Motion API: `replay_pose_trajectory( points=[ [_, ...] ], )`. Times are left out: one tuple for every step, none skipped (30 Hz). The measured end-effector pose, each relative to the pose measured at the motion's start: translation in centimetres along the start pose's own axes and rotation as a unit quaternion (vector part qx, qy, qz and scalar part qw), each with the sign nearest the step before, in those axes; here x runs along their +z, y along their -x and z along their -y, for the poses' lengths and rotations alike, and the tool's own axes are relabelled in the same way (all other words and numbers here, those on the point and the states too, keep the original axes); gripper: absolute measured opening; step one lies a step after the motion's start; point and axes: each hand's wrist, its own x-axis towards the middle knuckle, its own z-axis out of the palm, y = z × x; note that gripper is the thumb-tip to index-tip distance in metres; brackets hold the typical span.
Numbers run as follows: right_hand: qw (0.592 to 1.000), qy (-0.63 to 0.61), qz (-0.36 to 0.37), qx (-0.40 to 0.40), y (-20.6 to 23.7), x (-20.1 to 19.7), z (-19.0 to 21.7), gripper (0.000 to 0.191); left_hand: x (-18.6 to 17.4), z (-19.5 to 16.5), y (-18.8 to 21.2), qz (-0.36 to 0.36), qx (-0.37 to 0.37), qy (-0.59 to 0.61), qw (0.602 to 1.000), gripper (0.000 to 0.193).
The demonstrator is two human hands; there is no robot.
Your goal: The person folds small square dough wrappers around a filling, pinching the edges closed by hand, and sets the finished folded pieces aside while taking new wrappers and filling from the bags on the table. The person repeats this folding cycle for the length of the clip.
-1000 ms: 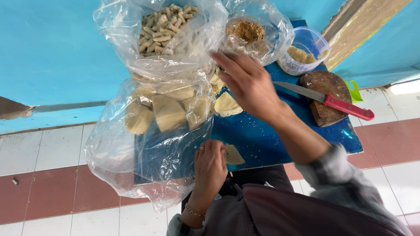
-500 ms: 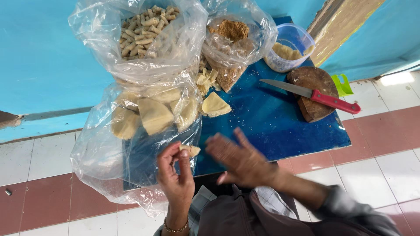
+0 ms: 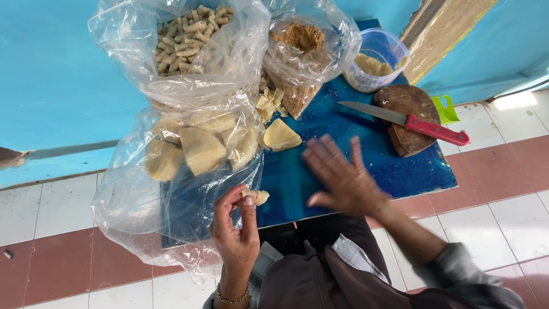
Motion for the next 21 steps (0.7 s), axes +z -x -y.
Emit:
replay_pose_trajectory(
  points=[
    [0.999, -0.025, 0.000, -0.028, -0.4, 0.6, 2.1, 0.103, 0.2, -0.1, -0.1, 0.008, 0.000, -0.008, 1.000, 0.021],
    [0.997, -0.048, -0.001, -0.055, -0.8, 1.3, 4.3, 0.106, 0.6, -0.3, -0.2, 0.015, 0.001, -0.015, 1.000, 0.020],
    [0.994, -0.072, -0.003, -0.082, -1.1, 1.7, 5.2, 0.109, 0.9, -0.4, -0.3, 0.018, 0.007, -0.017, 1.000, 0.020],
    [0.997, -0.055, 0.013, -0.052, -1.4, 2.1, 4.9, 0.108, 1.2, -0.6, -0.3, 0.021, 0.013, -0.020, 0.999, 0.020],
    [0.999, -0.038, 0.028, -0.025, -1.7, 2.4, 4.1, 0.108, 1.4, -0.8, -0.3, 0.023, 0.018, -0.026, 0.999, 0.021],
    [0.999, -0.024, 0.041, 0.003, -2.0, 2.8, 3.2, 0.107, 1.3, -0.9, -0.4, 0.025, 0.015, -0.026, 0.999, 0.021],
    [0.999, -0.016, 0.027, 0.019, -2.0, 2.9, 1.9, 0.108, 1.2, -0.9, -0.4, 0.030, 0.012, -0.027, 0.999, 0.022],
    [0.999, -0.008, 0.013, 0.036, -1.7, 2.9, 0.6, 0.109, 1.1, -0.9, -0.4, 0.034, 0.008, -0.027, 0.999, 0.022],
    [0.999, 0.001, -0.003, 0.053, -1.6, 2.9, -0.5, 0.111, 1.0, -0.8, -0.5, 0.030, 0.007, -0.032, 0.999, 0.021],
    [0.998, 0.008, -0.007, 0.065, -1.7, 3.0, -1.1, 0.110, 0.9, -0.6, -0.6, 0.026, 0.005, -0.036, 0.999, 0.020],
    [0.997, 0.016, -0.010, 0.079, -1.8, 3.0, -1.6, 0.110, 1.0, -0.5, -0.8, 0.023, 0.003, -0.039, 0.999, 0.019],
    [0.995, 0.024, -0.013, 0.092, -2.0, 3.0, -2.1, 0.110, 1.5, -0.3, -0.9, 0.027, 0.005, -0.025, 0.999, 0.020],
    [0.995, 0.024, -0.026, 0.089, -2.5, 3.0, -2.3, 0.107, 2.0, -0.2, -1.0, 0.033, 0.004, -0.013, 0.999, 0.021],
    [0.995, 0.023, -0.039, 0.087, -3.5, 3.1, -2.6, 0.104, 2.4, -0.2, -0.9, 0.039, 0.002, -0.001, 0.999, 0.023],
    [0.995, 0.020, -0.054, 0.083, -4.5, 3.3, -2.7, 0.101, 2.7, -0.2, -0.7, 0.052, 0.009, -0.017, 0.998, 0.022],
    [0.996, 0.010, -0.035, 0.076, -5.4, 3.5, -2.7, 0.101, 2.9, -0.3, -0.6, 0.066, 0.017, -0.033, 0.997, 0.022],
    [0.997, 0.001, -0.018, 0.069, -6.3, 3.7, -2.7, 0.101, 3.0, -0.4, -0.6, 0.079, 0.027, -0.048, 0.995, 0.022],
    [0.998, -0.007, -0.002, 0.061, -6.9, 3.9, -2.8, 0.101, 3.0, -0.3, -0.8, 0.080, 0.017, -0.038, 0.996, 0.022],
    [0.998, -0.016, 0.011, 0.066, -7.4, 4.1, -2.8, 0.100, 3.0, -0.2, -1.0, 0.080, 0.007, -0.026, 0.996, 0.021],
    [0.997, -0.025, 0.024, 0.071, -7.7, 4.3, -2.8, 0.100, 3.0, -0.2, -1.1, 0.080, -0.004, -0.015, 0.997, 0.021],
    [0.996, -0.035, 0.039, 0.075, -7.6, 4.4, -2.7, 0.099, 3.0, -0.2, -1.2, 0.083, -0.010, -0.014, 0.996, 0.021]
  ],
)
